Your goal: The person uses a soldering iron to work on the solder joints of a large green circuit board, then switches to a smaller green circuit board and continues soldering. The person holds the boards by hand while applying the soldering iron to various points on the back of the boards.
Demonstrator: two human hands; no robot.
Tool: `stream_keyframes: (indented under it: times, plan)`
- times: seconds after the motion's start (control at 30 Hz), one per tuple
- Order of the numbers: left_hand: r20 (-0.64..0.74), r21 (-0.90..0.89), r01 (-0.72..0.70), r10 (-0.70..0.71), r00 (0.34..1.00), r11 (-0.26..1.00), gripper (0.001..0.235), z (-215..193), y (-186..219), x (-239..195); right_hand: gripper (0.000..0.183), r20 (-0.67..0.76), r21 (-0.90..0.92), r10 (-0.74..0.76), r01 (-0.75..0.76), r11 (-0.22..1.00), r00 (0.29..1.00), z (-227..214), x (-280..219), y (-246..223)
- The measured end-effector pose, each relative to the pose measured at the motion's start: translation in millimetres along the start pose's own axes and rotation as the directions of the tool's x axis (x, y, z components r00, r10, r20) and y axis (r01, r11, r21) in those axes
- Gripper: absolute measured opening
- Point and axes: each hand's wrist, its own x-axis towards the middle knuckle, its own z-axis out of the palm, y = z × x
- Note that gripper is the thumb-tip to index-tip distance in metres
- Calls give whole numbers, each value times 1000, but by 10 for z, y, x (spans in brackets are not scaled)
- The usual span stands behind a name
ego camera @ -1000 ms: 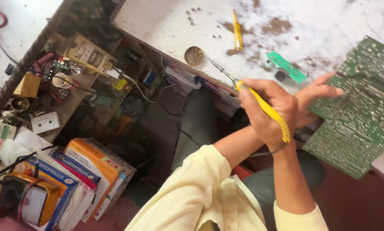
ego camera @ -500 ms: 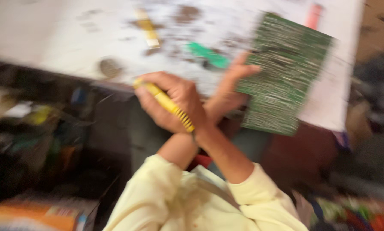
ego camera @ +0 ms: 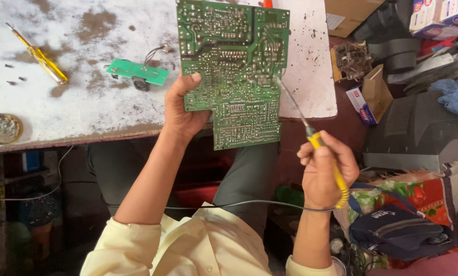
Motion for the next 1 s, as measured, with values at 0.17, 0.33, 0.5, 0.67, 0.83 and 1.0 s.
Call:
stream_keyframes:
  times: [0.17,0.33,0.5,0.67,0.83,1.0]
  plan:
    - [-27,2,19,-19,999,1000,49,-29,-5,13,26,14,-280,-78,79,957,997,60,-39,44]
    - [-41,-4,16,-17,999,1000,46,-50,-10,14,25,66,-320,-90,107,941,994,187,25,-30]
    - [-46,-11,34,-35,998,999,46,-63,-12,26,25,134,-395,-147,189,899,980,234,62,-99]
    - [-47,-9,35,-35,998,999,46,-66,-12,26,25,122,-396,-146,183,900,982,238,51,-110]
    - [-42,8,32,-32,999,999,48,-58,-8,24,24,41,-294,-65,74,953,997,215,29,-23]
    - [-48,6,29,-29,998,1000,48,-31,-1,20,23,2,-114,-7,8,993,1000,159,62,78]
